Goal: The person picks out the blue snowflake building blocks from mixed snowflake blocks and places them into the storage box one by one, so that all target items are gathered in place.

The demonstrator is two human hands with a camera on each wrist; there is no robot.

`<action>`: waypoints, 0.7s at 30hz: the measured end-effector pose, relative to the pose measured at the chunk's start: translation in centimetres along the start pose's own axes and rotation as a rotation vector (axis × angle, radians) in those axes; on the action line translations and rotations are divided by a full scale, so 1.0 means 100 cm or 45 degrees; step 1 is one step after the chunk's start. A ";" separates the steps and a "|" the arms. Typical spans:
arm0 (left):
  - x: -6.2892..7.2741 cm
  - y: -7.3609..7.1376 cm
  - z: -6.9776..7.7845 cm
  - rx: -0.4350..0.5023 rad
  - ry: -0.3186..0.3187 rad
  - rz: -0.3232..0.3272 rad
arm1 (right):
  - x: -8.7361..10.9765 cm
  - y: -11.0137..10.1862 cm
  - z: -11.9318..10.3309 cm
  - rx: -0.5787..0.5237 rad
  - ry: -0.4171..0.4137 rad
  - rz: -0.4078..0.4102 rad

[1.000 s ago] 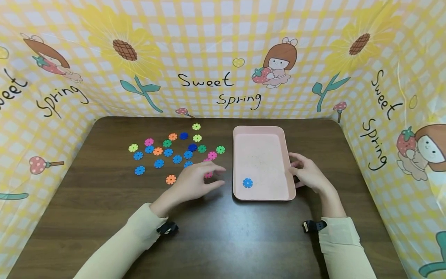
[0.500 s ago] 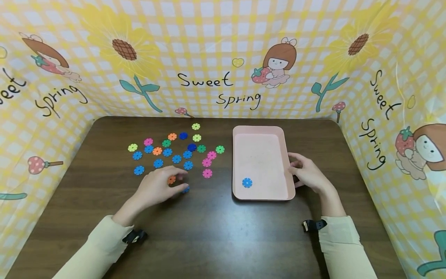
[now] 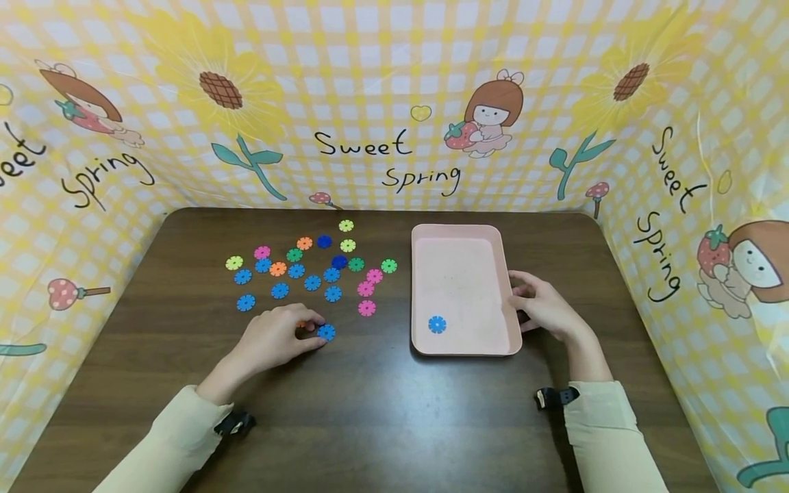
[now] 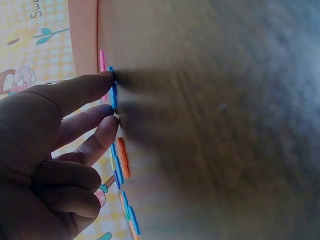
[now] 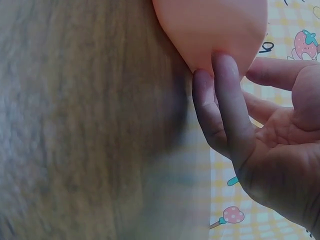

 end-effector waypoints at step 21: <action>-0.004 -0.001 0.010 0.064 0.049 -0.054 | 0.001 0.001 0.001 -0.008 -0.006 0.003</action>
Point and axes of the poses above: each hand's wrist, its own x-axis away from the middle knuckle, its own y-axis out of the palm, z = x × y, the point moved 1 cm from there along -x, towards the middle knuckle, and after that the axes turned 9 degrees about -z, right-handed, at the moved point
